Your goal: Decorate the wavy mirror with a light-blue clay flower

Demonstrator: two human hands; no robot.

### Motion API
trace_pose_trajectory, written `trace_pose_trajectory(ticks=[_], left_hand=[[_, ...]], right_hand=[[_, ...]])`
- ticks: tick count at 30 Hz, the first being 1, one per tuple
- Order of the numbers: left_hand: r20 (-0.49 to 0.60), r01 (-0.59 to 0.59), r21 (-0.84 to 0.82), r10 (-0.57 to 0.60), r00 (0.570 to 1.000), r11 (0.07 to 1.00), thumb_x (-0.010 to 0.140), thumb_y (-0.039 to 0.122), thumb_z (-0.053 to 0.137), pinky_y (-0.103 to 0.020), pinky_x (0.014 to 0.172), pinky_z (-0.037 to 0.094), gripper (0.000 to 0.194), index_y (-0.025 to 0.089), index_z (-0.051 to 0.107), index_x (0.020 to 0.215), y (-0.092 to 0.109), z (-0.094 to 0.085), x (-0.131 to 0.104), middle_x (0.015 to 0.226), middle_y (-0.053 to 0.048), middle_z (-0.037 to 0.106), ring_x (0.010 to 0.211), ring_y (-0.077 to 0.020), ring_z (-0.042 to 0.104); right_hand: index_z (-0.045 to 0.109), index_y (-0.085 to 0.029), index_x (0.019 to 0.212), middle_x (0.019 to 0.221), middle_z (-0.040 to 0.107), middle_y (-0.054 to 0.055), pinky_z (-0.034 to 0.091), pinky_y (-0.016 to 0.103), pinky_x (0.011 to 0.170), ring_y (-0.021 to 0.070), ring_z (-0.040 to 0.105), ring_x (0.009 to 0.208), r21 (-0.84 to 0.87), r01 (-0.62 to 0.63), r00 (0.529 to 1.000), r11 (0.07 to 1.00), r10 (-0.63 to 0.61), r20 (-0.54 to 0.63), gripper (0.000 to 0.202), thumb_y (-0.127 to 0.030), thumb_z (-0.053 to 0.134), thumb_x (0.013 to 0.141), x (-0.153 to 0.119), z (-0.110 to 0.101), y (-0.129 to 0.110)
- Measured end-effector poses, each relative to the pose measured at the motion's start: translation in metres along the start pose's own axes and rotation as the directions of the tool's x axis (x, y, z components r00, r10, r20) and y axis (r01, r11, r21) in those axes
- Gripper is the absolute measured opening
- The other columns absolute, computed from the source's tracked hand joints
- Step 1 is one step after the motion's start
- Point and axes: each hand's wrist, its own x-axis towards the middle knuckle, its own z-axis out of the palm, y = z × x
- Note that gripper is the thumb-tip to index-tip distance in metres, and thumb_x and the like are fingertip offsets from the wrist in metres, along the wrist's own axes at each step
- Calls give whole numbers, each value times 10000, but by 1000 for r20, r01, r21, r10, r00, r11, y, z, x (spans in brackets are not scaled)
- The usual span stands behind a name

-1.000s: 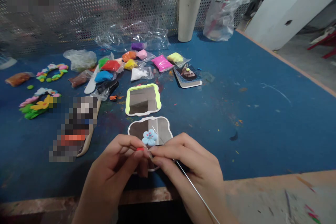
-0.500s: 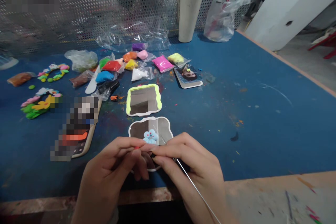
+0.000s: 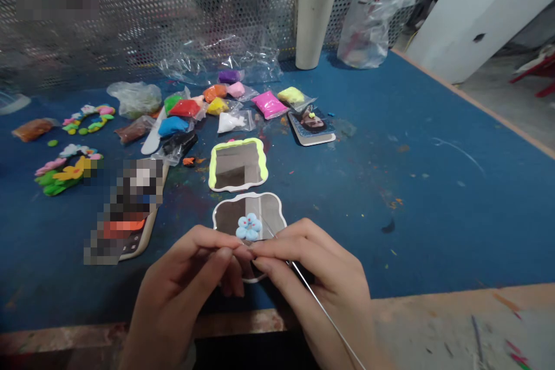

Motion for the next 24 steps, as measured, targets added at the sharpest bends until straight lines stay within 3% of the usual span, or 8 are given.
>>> trace_pose_trajectory(ticks=[8, 16, 20, 24], left_hand=[[8, 2, 12, -2, 1000, 1000, 860, 240, 598, -156, 537, 458, 121, 222, 670, 764, -1, 0, 3, 594, 52, 638, 534, -75, 592], [30, 3, 23, -4, 1000, 1000, 807, 202, 651, -148, 515, 459, 87, 252, 705, 761, 1, 3, 3, 612, 63, 663, 522, -72, 583], [18, -1, 16, 1, 1000, 1000, 783, 179, 661, -198, 550, 506, 96, 248, 712, 739, 1, 6, 2, 646, 47, 693, 553, -107, 620], [12, -34, 12, 34, 999, 999, 793, 168, 656, -204, 574, 528, 113, 247, 711, 732, 1, 7, 1, 677, 48, 715, 591, -118, 658]], right_hand=[[743, -300, 757, 683, 679, -47, 521, 170, 533, 103, 636, 609, 15, 18, 1000, 1000, -18, -13, 149, -160, 694, 764, 1, 0, -2], [744, -394, 936, 753, 618, -49, 502, 137, 533, 71, 609, 638, 54, 61, 998, 997, -62, 14, 261, -184, 689, 792, -4, -4, 5], [762, -356, 834, 706, 588, -39, 494, 154, 482, 80, 585, 577, 87, 68, 996, 994, -72, 48, 175, -203, 689, 790, -5, -3, 5], [764, -329, 807, 710, 602, -36, 524, 164, 532, 83, 593, 577, 106, 71, 993, 992, -80, 83, 180, -167, 689, 780, -4, -2, 4]])
